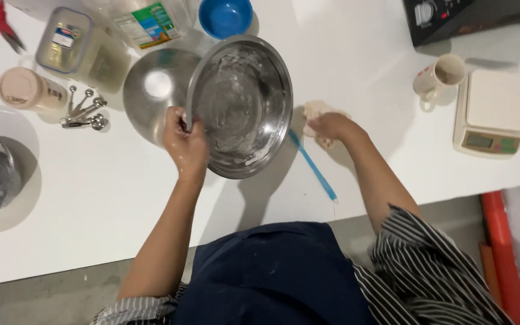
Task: Kneading dough on a countertop in a bakery kitchen.
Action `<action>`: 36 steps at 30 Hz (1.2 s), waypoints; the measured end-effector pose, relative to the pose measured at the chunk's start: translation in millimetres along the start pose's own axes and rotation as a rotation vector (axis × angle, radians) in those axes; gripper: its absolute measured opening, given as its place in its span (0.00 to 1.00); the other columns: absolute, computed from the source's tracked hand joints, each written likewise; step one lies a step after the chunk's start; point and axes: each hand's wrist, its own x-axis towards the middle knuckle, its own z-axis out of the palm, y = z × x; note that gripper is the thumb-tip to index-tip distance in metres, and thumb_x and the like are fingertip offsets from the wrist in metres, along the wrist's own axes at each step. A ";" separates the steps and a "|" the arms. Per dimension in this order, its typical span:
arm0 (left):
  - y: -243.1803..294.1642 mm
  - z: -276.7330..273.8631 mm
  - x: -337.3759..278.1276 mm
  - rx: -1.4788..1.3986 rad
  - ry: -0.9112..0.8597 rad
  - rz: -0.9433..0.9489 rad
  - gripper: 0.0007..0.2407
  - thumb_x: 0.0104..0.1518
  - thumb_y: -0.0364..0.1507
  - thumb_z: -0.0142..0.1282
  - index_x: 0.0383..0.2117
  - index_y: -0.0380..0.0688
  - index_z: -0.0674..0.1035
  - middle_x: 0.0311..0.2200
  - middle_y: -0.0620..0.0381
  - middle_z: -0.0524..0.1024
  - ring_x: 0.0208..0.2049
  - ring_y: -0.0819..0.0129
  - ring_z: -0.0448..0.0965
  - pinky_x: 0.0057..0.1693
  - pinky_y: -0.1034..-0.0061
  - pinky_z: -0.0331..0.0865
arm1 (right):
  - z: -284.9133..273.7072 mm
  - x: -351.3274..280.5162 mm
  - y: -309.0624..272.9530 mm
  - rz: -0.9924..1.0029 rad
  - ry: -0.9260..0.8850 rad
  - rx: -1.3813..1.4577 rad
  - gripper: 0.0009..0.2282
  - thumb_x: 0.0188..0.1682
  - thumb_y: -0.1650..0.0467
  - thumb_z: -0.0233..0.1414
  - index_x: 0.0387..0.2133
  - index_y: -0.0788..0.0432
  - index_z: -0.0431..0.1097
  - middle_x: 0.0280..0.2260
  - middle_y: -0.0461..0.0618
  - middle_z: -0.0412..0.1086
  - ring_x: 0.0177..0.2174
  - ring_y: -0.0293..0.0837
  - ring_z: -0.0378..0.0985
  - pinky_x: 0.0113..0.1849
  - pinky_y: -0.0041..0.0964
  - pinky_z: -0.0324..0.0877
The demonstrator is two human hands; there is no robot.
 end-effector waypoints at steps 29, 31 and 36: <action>43.6 114.0 19.1 -0.470 -0.370 0.019 0.09 0.48 0.10 0.48 0.30 0.38 0.68 0.64 0.47 0.69 0.61 0.64 0.69 0.62 0.77 0.65 | 35.2 -72.8 -127.3 -0.960 0.394 0.755 0.32 0.61 0.53 0.31 0.73 0.57 0.34 0.74 0.58 0.34 0.72 0.55 0.33 0.68 0.45 0.37; 35.2 113.8 13.0 -0.481 -0.359 -0.030 0.10 0.46 0.10 0.46 0.27 0.39 0.66 0.64 0.48 0.69 0.64 0.64 0.68 0.64 0.76 0.64 | 34.2 -52.9 -119.4 -0.958 0.431 0.624 0.31 0.62 0.53 0.30 0.73 0.56 0.38 0.74 0.57 0.37 0.73 0.55 0.35 0.69 0.45 0.36; 37.8 114.4 8.1 -0.699 -0.404 0.030 0.13 0.44 0.09 0.47 0.26 0.41 0.62 0.65 0.46 0.68 0.63 0.63 0.68 0.65 0.78 0.60 | 9.1 18.9 -107.3 -0.625 0.831 0.508 0.28 0.63 0.57 0.28 0.74 0.55 0.38 0.74 0.56 0.33 0.72 0.56 0.33 0.69 0.46 0.33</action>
